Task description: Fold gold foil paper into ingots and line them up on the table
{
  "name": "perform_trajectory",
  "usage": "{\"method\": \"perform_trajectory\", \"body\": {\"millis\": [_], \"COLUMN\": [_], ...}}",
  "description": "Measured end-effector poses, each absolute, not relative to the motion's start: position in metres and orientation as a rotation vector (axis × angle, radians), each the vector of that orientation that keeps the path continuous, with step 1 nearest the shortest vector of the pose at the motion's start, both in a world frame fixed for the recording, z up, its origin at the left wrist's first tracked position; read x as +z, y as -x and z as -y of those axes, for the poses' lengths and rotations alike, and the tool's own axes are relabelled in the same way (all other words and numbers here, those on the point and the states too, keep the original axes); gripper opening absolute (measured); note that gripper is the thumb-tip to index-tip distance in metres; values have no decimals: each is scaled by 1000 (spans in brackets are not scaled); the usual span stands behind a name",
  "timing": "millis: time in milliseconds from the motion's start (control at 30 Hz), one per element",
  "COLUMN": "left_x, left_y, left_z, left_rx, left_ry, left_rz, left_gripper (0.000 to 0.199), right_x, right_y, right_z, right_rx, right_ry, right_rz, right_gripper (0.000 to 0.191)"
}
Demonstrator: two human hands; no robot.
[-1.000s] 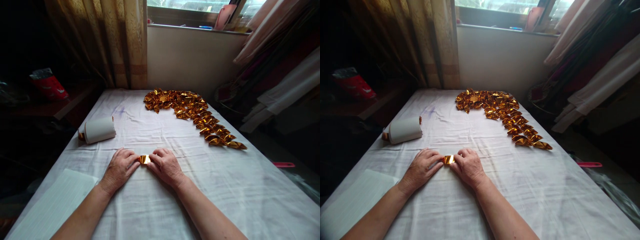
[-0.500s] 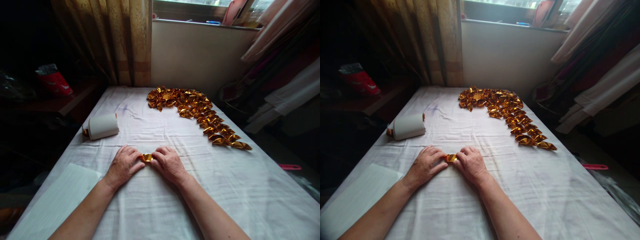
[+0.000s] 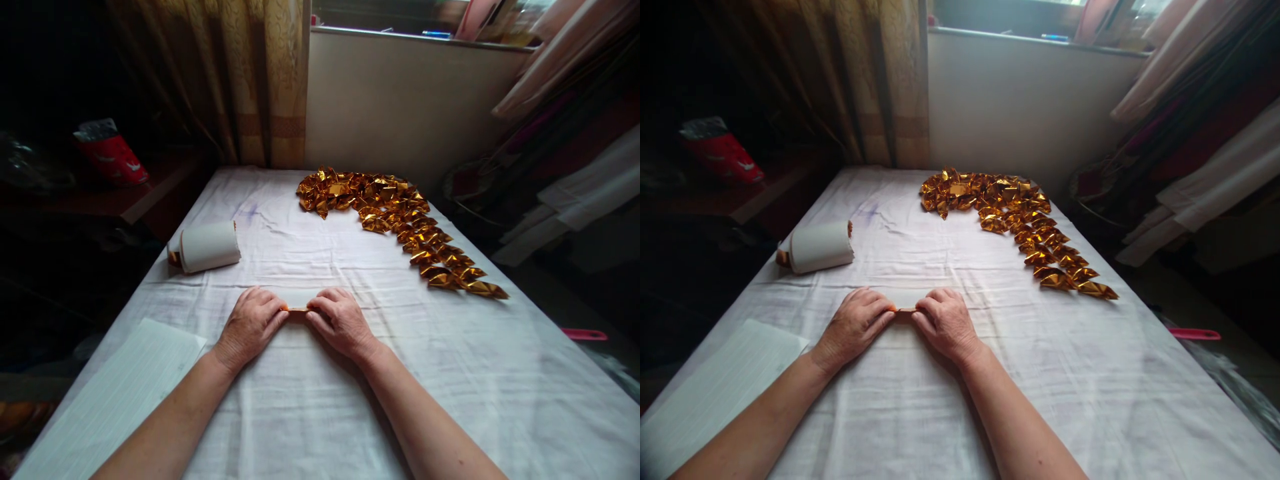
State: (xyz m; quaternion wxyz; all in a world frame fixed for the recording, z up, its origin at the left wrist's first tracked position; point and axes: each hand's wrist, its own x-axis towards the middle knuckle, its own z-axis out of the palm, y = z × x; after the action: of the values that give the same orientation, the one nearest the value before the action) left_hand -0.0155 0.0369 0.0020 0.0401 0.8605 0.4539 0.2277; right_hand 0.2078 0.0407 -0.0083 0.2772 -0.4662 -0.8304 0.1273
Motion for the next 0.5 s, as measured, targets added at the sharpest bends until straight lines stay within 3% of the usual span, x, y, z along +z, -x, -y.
{"method": "perform_trajectory", "body": {"millis": [267,500], "left_x": [1,0], "left_y": [13,9], "left_z": [-36,-36], "left_rx": [687,702], "left_ry": [-2610,-2496], "left_rz": [-1436,-1548], "left_gripper": [29,16], "right_x": [-11,-15], "right_y": [-205,-200], "right_z": [-42,-43], "right_rx": [312,330], "right_ry": [1346,1406], "right_rz": [2173,2022], "right_gripper": [18,3]}}
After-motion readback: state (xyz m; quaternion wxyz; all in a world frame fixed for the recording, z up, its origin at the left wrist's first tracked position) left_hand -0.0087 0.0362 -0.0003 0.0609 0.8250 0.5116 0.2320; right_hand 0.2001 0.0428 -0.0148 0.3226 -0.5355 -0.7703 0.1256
